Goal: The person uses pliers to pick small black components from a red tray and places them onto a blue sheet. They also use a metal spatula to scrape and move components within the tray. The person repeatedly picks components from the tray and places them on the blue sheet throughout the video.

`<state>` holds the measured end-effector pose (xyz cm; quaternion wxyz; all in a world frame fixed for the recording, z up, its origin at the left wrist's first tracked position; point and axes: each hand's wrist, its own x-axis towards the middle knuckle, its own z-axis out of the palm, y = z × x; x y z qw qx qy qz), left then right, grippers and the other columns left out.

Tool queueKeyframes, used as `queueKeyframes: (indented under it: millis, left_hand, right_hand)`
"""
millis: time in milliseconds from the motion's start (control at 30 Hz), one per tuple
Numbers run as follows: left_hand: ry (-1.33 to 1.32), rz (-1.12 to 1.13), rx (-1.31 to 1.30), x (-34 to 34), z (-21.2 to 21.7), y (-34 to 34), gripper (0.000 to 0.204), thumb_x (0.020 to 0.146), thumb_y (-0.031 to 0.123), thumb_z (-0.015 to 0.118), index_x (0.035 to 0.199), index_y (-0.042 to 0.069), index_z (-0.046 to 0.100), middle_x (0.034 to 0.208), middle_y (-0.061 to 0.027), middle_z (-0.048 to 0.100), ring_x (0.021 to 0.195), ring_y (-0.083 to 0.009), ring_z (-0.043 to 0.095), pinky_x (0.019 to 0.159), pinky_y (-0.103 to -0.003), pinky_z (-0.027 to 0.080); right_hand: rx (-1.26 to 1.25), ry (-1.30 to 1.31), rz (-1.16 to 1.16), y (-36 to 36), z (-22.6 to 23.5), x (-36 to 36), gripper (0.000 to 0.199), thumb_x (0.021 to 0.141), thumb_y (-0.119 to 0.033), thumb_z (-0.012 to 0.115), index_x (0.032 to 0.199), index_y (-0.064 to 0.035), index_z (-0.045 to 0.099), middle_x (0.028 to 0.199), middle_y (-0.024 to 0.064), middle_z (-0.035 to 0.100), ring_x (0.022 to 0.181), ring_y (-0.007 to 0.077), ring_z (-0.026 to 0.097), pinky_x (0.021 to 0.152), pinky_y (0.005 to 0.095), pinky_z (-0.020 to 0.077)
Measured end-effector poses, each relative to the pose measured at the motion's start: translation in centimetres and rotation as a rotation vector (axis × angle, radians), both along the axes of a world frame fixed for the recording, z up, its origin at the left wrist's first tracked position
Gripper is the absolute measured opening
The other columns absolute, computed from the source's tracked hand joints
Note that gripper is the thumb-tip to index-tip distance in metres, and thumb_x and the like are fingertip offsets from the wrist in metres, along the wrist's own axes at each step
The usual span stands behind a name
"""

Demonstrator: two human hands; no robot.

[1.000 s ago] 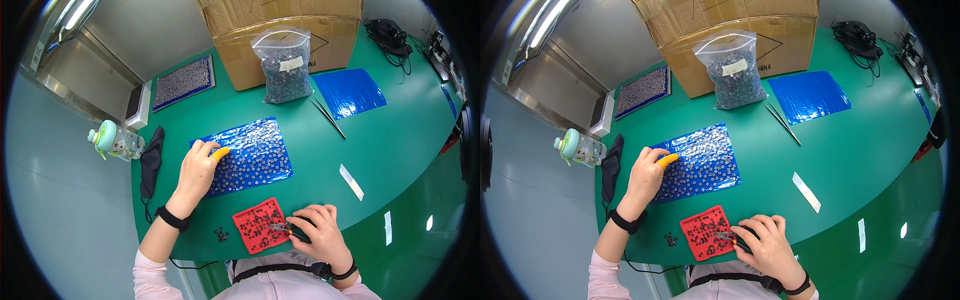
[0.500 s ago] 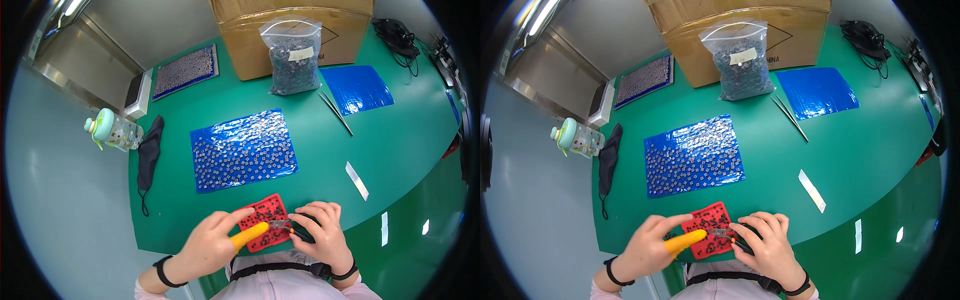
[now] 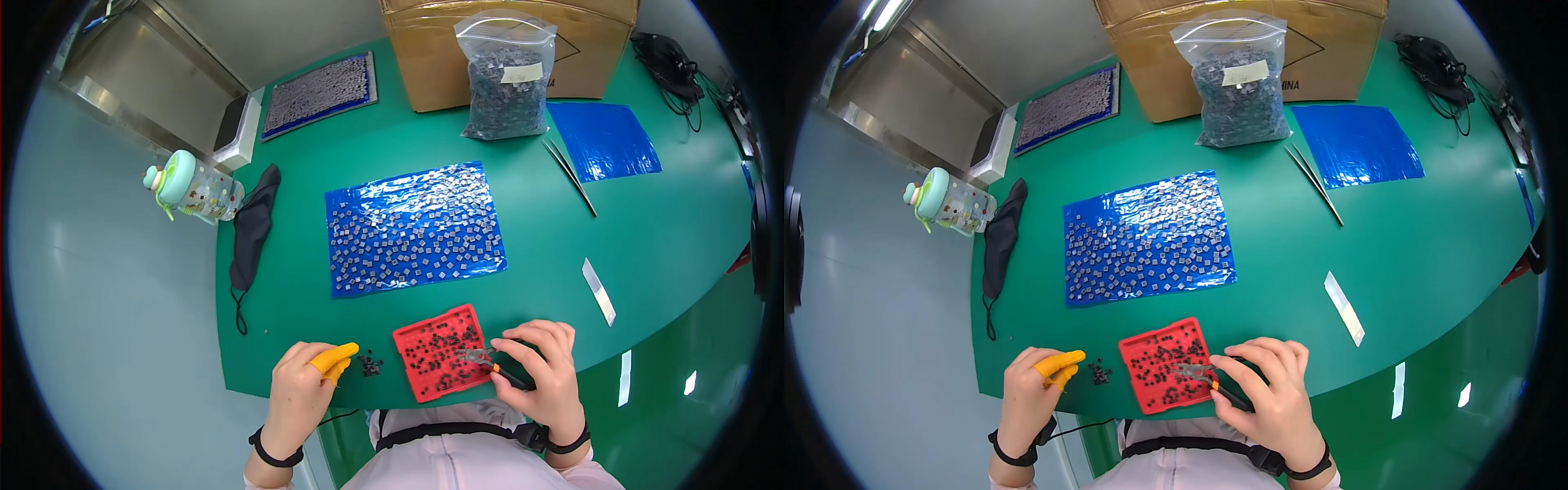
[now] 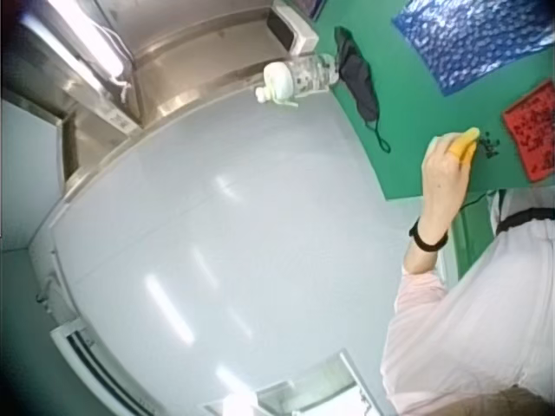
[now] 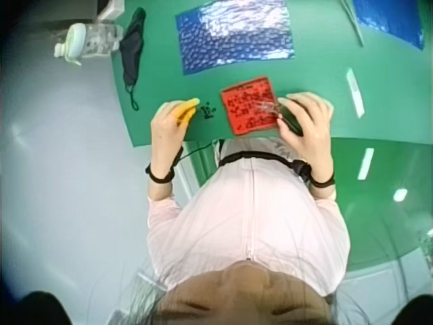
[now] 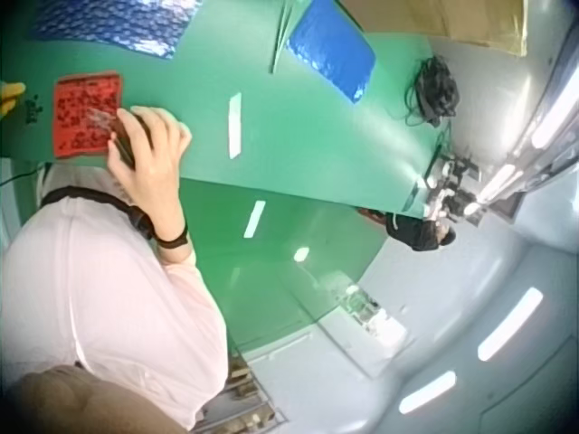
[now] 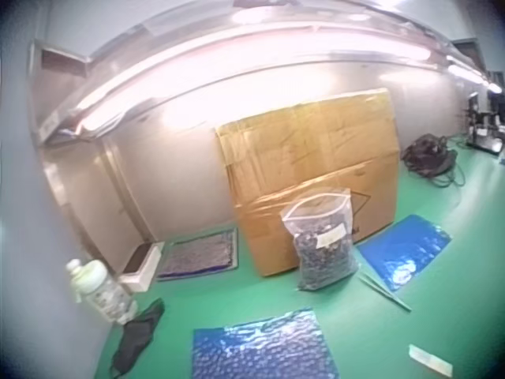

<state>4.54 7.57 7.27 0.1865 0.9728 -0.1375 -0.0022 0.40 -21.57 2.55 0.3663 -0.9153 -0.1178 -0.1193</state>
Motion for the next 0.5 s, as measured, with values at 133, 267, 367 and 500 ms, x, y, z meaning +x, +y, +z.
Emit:
queueKeyframes:
  millis: [133,267,367,500]
  left_hand:
    - [0.110,0.030,-0.080,-0.1,-1.2,0.3,0.025,0.070,-0.001,0.075,0.095,0.004,0.074,0.083,-0.0084,0.066,0.064,-0.0223,0.060,0.056,-0.030,0.049]
    - [0.095,0.029,-0.107,0.0,-1.8,0.5,0.024,0.070,0.000,0.076,0.093,0.004,0.074,0.083,-0.0073,0.066,0.061,-0.0200,0.060,0.054,-0.028,0.049]
    - [0.091,0.017,-0.103,0.1,-2.1,0.6,0.021,0.069,0.000,0.076,0.090,0.004,0.074,0.083,-0.0061,0.065,0.061,-0.0194,0.060,0.054,-0.028,0.049]
    - [0.098,0.010,-0.091,0.0,-2.2,0.8,0.018,0.068,-0.002,0.075,0.085,0.003,0.072,0.084,-0.0060,0.067,0.062,-0.0194,0.062,0.055,-0.027,0.050]
  right_hand:
    - [-0.020,0.002,0.002,0.2,-0.1,0.3,0.041,0.064,-0.014,0.077,0.104,-0.0121,0.068,0.108,0.0026,0.060,0.102,0.0235,0.056,0.088,0.0422,0.0353]
    - [-0.031,0.000,0.003,0.3,-0.1,0.5,0.041,0.064,-0.014,0.077,0.104,-0.0119,0.068,0.107,0.0032,0.060,0.102,0.0243,0.055,0.088,0.0426,0.0353]
    - [-0.036,0.002,0.002,0.3,-0.2,0.5,0.042,0.063,-0.014,0.077,0.104,-0.0118,0.068,0.107,0.0036,0.060,0.102,0.0246,0.055,0.088,0.0428,0.0354]
    - [-0.046,0.008,0.000,0.5,-0.1,0.5,0.042,0.063,-0.014,0.078,0.104,-0.0121,0.068,0.107,0.0035,0.060,0.101,0.0244,0.056,0.087,0.0427,0.0356]
